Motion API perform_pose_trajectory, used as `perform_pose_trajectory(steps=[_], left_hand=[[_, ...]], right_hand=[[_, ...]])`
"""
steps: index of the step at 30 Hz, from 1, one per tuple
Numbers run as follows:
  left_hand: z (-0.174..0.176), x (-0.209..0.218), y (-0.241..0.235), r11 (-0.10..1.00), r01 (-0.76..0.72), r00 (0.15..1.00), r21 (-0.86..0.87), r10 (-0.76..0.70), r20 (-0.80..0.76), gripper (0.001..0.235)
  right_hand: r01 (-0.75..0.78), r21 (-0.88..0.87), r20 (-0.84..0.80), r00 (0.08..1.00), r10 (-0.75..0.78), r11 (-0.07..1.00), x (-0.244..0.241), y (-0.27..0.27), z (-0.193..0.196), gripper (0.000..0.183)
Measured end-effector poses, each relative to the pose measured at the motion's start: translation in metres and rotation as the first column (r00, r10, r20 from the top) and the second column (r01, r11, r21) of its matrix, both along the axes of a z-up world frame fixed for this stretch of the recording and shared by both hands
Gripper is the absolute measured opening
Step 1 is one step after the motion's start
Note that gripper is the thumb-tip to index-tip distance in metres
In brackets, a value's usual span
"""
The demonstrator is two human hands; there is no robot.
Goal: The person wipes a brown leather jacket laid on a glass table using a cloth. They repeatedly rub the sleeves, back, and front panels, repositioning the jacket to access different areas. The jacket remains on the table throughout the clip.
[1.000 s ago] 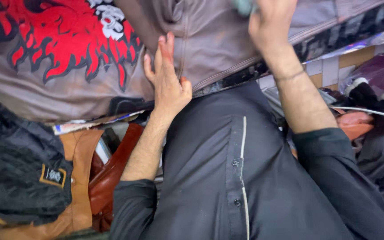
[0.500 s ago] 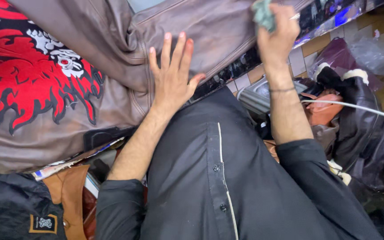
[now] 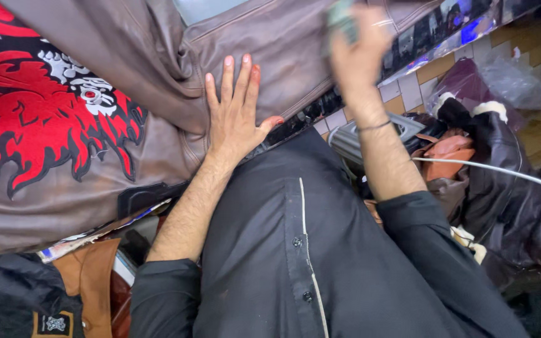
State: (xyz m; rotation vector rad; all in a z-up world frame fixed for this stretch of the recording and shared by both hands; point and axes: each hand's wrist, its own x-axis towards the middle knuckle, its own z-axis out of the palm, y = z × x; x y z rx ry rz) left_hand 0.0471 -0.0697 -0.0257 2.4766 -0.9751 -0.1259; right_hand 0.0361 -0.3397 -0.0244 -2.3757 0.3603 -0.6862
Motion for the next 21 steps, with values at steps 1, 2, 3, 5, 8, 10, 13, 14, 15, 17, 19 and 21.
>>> perform_pose_trajectory(steps=[1,2,3,5,8,10,13,14,15,17,19,21], left_hand=[[0.000,-0.001,0.000,1.000,0.002,1.000,0.006,-0.002,0.000,0.118],[0.000,-0.001,0.000,1.000,0.003,1.000,0.005,-0.003,-0.003,0.118],[0.001,-0.001,0.000,1.000,0.005,1.000,0.004,-0.005,-0.007,0.118],[0.002,0.001,-0.001,1.000,0.005,1.000,-0.002,-0.005,-0.012,0.118],[-0.001,0.000,0.001,1.000,0.003,1.000,-0.006,-0.003,-0.012,0.118],[-0.003,-0.002,0.001,1.000,0.012,1.000,-0.004,-0.012,-0.001,0.118],[-0.004,-0.002,0.000,1.000,0.011,1.000,-0.008,-0.011,0.006,0.119],[-0.004,-0.001,0.001,1.000,0.011,1.000,-0.009,-0.011,0.007,0.119],[-0.003,0.000,0.002,1.000,0.011,1.000,-0.010,-0.011,0.007,0.119],[-0.003,0.002,-0.001,1.000,0.017,1.000,-0.018,-0.017,0.009,0.120],[-0.004,0.001,0.000,1.000,0.014,1.000,-0.018,-0.014,-0.003,0.120],[-0.005,-0.003,0.003,1.000,0.013,1.000,-0.008,-0.013,-0.006,0.120]], right_hand=[[-0.161,-0.006,-0.017,0.987,0.161,0.987,-0.008,0.006,0.001,0.025],[-0.314,-0.011,-0.032,0.949,0.314,0.949,-0.016,0.010,0.001,0.030],[-0.317,0.027,-0.026,0.948,0.318,0.948,-0.024,0.012,0.003,0.029],[-0.333,0.103,-0.016,0.942,0.336,0.937,-0.034,0.005,0.006,0.028],[0.034,0.090,0.048,0.998,-0.039,0.995,-0.036,-0.025,0.012,0.017],[0.148,-0.031,0.021,0.989,-0.147,0.989,-0.034,-0.049,0.010,0.015],[0.064,-0.010,-0.160,0.985,-0.065,0.998,-0.036,-0.064,0.001,0.014],[0.026,0.096,-0.264,0.965,0.000,0.995,-0.039,-0.061,-0.002,0.014],[-0.003,0.204,-0.357,0.931,0.077,0.979,-0.042,-0.058,-0.005,0.013],[-0.078,0.126,-0.314,0.943,0.114,0.989,-0.047,-0.061,-0.002,0.013],[0.006,0.085,-0.295,0.955,0.020,0.996,-0.046,-0.066,0.000,0.013],[0.255,0.080,-0.293,0.930,-0.222,0.964,-0.044,-0.070,0.001,0.014]])
